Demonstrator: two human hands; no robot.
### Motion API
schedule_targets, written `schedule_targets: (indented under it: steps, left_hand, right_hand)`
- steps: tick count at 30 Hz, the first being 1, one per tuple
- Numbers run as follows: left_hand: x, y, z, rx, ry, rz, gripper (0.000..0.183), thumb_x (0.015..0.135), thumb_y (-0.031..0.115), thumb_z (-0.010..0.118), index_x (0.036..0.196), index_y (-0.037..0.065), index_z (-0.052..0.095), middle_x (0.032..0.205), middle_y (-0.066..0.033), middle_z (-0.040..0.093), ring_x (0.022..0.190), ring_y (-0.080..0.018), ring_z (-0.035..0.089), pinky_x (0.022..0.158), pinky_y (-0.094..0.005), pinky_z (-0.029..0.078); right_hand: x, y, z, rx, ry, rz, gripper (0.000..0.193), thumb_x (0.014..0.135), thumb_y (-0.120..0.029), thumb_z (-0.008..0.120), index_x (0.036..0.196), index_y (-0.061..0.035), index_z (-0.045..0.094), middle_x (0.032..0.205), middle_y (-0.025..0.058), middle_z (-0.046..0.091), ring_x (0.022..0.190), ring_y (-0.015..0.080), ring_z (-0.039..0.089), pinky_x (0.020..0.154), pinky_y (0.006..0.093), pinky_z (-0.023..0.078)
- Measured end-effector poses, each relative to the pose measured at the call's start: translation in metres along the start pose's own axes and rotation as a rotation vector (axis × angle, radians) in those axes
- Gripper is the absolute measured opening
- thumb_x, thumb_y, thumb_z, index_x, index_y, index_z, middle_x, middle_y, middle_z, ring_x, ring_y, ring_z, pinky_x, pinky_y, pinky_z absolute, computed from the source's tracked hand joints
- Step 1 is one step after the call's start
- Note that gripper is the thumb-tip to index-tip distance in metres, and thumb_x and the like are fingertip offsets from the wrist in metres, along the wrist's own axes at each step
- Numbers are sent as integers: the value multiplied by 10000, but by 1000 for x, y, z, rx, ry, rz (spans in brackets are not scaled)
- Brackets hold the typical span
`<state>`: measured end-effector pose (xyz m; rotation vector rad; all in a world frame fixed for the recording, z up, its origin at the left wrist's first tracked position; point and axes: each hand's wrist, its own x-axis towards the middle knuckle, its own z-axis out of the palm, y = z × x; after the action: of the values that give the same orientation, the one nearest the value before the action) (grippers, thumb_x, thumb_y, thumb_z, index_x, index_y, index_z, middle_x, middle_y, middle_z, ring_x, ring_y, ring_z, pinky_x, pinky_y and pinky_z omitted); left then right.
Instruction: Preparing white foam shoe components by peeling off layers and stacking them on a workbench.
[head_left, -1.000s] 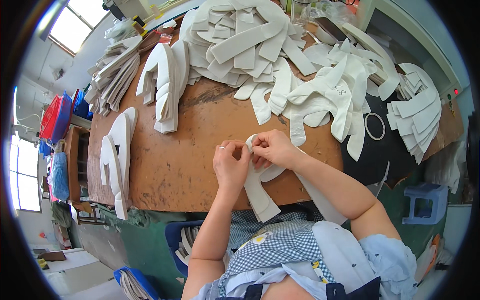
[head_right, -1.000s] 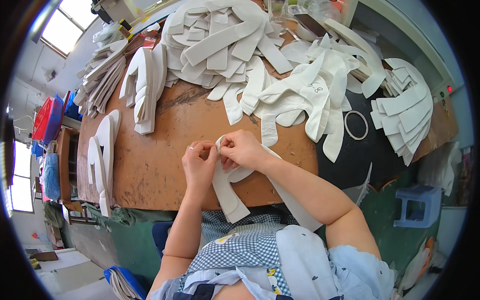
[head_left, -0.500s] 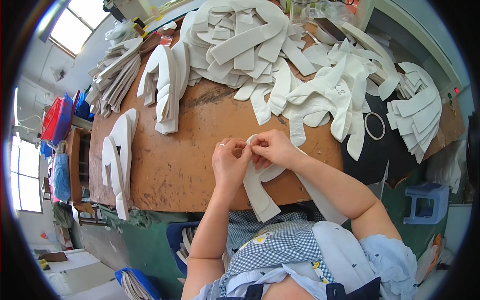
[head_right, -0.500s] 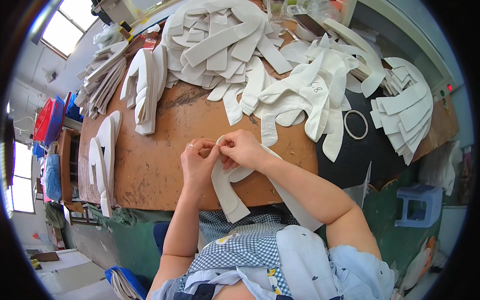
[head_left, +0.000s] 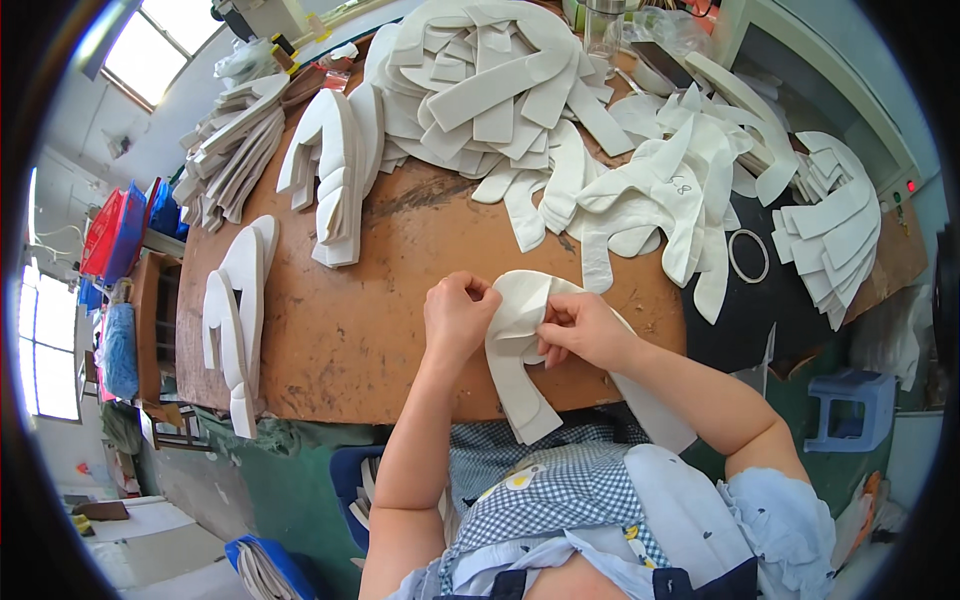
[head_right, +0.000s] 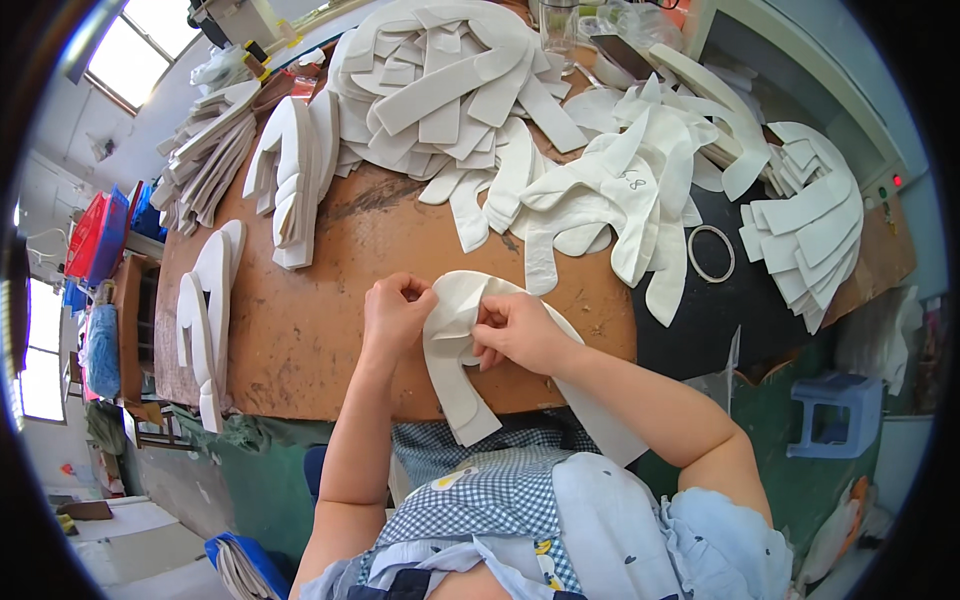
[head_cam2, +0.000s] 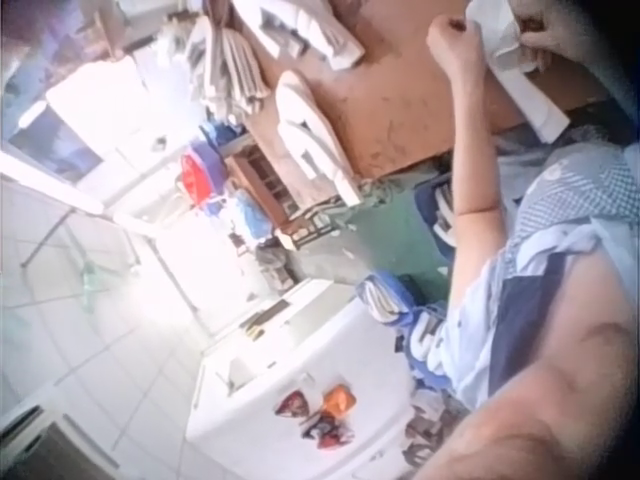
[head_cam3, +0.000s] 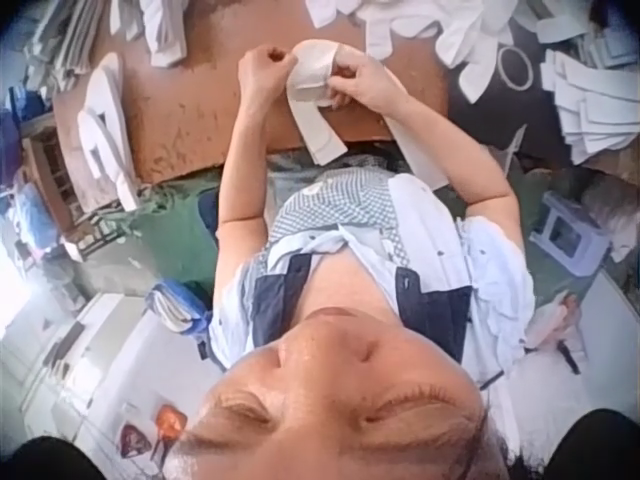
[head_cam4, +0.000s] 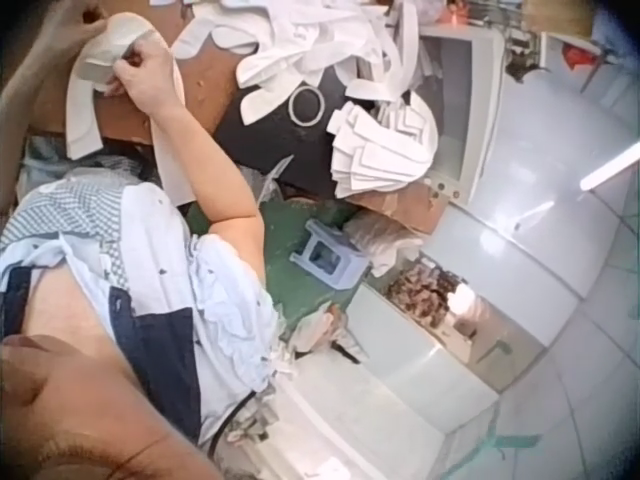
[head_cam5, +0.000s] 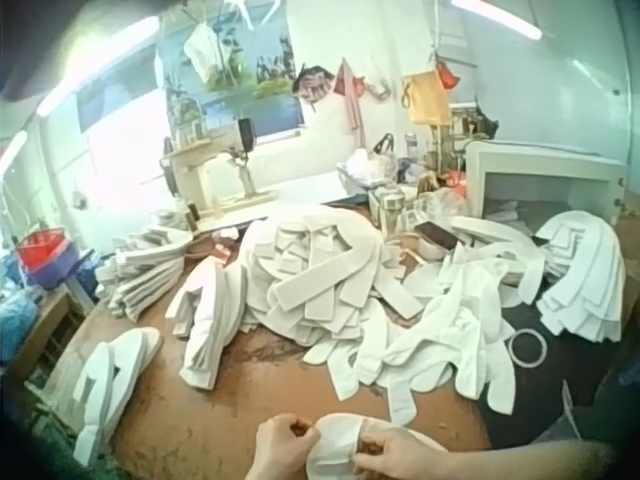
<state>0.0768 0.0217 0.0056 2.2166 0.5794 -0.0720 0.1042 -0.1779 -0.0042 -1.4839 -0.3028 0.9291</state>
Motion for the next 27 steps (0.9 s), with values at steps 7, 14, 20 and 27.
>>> schedule_targets:
  steps: [7, 14, 20, 27]
  left_hand:
    - [-21, 5, 10, -96, -123, 688, 261, 896, 41, 595, 1151, -6, 633, 1155, -164, 653, 1094, -318, 615, 958, -356, 469]
    - [-26, -15, -3, -337, -284, 387, 351, 1018, 163, 497, 1335, 15, 529, 1180, -185, 655, 1072, -301, 638, 933, -381, 498]
    - [-34, -9, 12, -313, -156, 309, 371, 990, 193, 598, 1285, -30, 569, 1138, -124, 657, 989, -216, 627, 893, -339, 503]
    - [-38, -11, 11, -90, -20, 417, 390, 855, 155, 739, 1180, -22, 616, 1067, -130, 647, 937, -267, 631, 839, -343, 515]
  right_hand:
    - [-11, 8, 3, 60, 33, -60, 89, 928, -54, 590, 929, 26, 629, 798, 79, 687, 668, 126, 674, 612, 244, 550]
    - [-32, 2, -9, 114, 0, -30, 111, 962, -82, 592, 975, 19, 634, 830, 75, 692, 701, 122, 675, 612, 244, 551]
    - [-22, -5, -23, 142, 73, -153, 210, 1011, -181, 581, 947, 7, 650, 825, 45, 681, 737, 109, 666, 641, 234, 547]
    - [30, -30, -34, -426, 216, -391, 332, 1016, -287, 549, 923, 1, 687, 811, 86, 669, 756, 152, 608, 723, 310, 497]
